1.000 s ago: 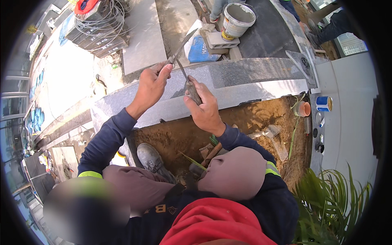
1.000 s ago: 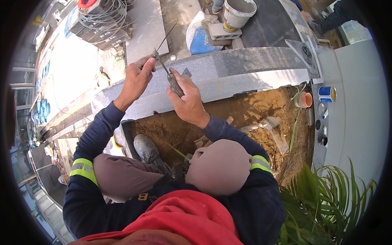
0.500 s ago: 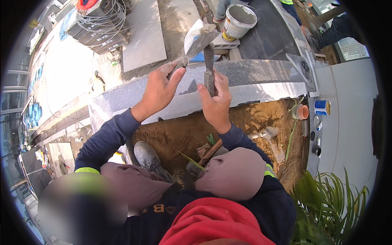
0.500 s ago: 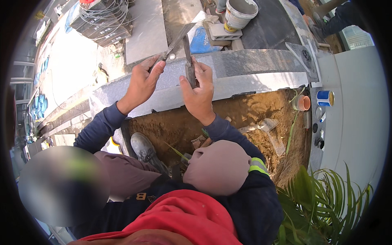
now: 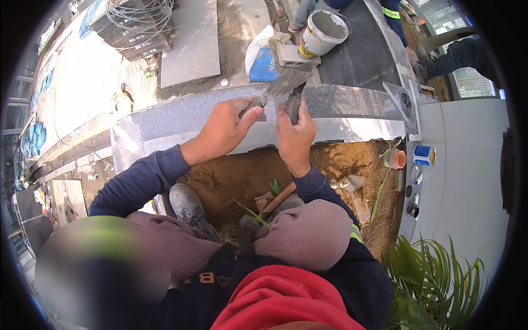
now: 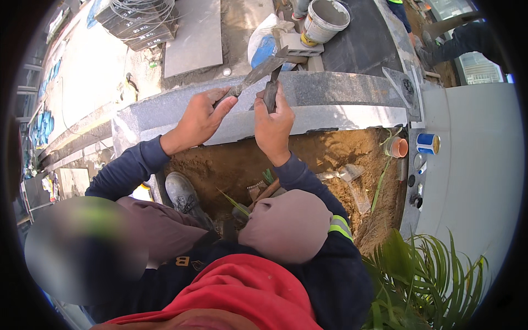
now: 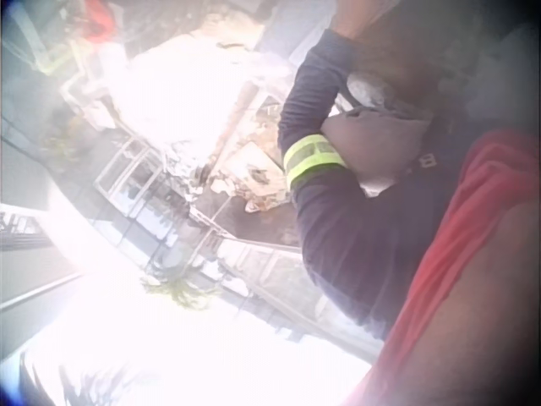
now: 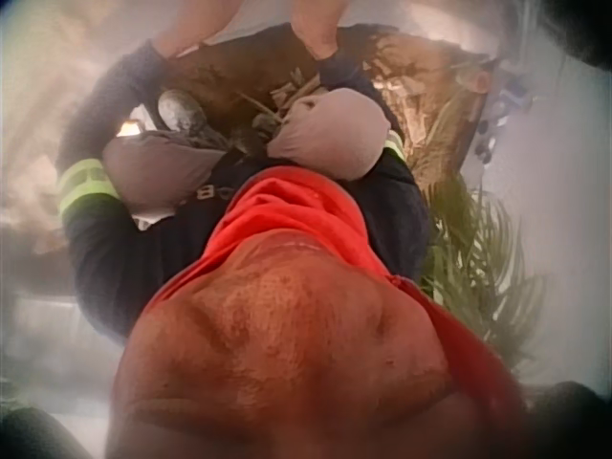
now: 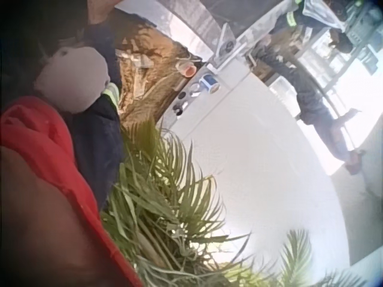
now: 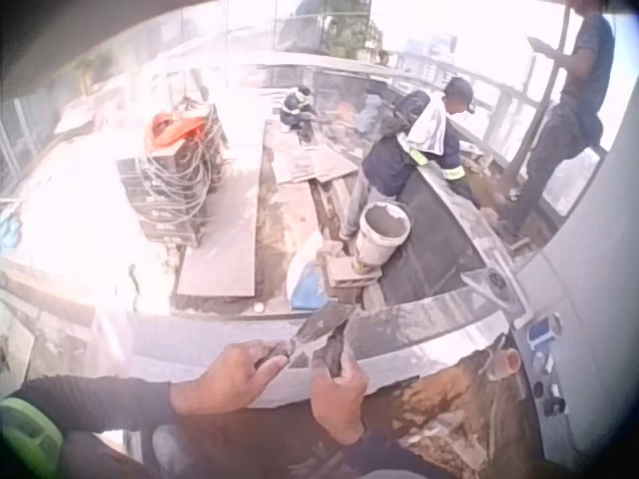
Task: The person applies mortar to the edge of a curved stone structure using a trowel and a smaller tool. They spread and smooth the mortar along the joint, occasionally scraping excess material.
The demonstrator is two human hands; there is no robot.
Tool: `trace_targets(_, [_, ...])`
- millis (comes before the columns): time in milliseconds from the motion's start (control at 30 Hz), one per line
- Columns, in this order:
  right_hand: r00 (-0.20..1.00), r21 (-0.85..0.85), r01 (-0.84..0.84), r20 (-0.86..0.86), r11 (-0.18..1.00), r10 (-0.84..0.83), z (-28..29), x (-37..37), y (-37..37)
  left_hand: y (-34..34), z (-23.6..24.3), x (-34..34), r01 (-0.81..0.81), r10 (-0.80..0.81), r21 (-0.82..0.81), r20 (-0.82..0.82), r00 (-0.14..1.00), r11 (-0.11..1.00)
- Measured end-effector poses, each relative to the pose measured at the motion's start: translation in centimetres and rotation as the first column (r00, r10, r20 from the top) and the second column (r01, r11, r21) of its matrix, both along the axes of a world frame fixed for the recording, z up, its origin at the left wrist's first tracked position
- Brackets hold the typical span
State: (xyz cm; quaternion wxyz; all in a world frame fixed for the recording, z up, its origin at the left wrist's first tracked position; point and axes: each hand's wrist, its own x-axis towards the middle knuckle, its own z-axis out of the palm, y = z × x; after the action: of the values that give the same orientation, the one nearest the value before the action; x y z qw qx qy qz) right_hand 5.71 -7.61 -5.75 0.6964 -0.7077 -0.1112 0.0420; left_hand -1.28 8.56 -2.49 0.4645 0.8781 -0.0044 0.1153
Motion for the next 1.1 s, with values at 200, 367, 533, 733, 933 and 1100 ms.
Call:
trace_targets(200, [0.992,0.113,-0.019,-0.124,0.993,0.033,0.5,0.2,0.2,0.1,0.0,-1.4,0.108,-0.104,0.051,-0.083,0.991,0.993])
trace_targets(367, [0.98,0.113,-0.089,-0.169,0.99,0.107,0.2,-0.2,0.2,0.0,-0.8,-1.4,0.044,-0.043,0.013,-0.106,0.993,0.999])
trace_targets(533, [0.992,0.029,-0.119,-0.034,0.992,0.12,-1.0,-2.0,0.6,1.8,2.1,0.3,-0.035,0.051,0.057,-0.296,0.954,0.998])
trace_targets(733, [0.982,-0.004,-0.132,-0.135,0.991,0.13,-0.5,-0.7,-0.7,1.0,-1.2,-1.1,0.038,-0.038,0.0,-0.013,0.999,0.999])
trace_targets(933, [0.974,0.064,-0.115,-0.188,0.991,0.125,-1.2,0.1,-1.4,3.2,0.1,0.5,-0.123,0.123,0.007,-0.185,0.975,0.992])
trace_targets(1100, [0.96,-0.122,-0.248,-0.162,0.961,0.227,0.1,3.1,-1.9,0.3,-1.4,-1.4,-0.013,0.013,-0.002,-0.065,0.998,1.0])
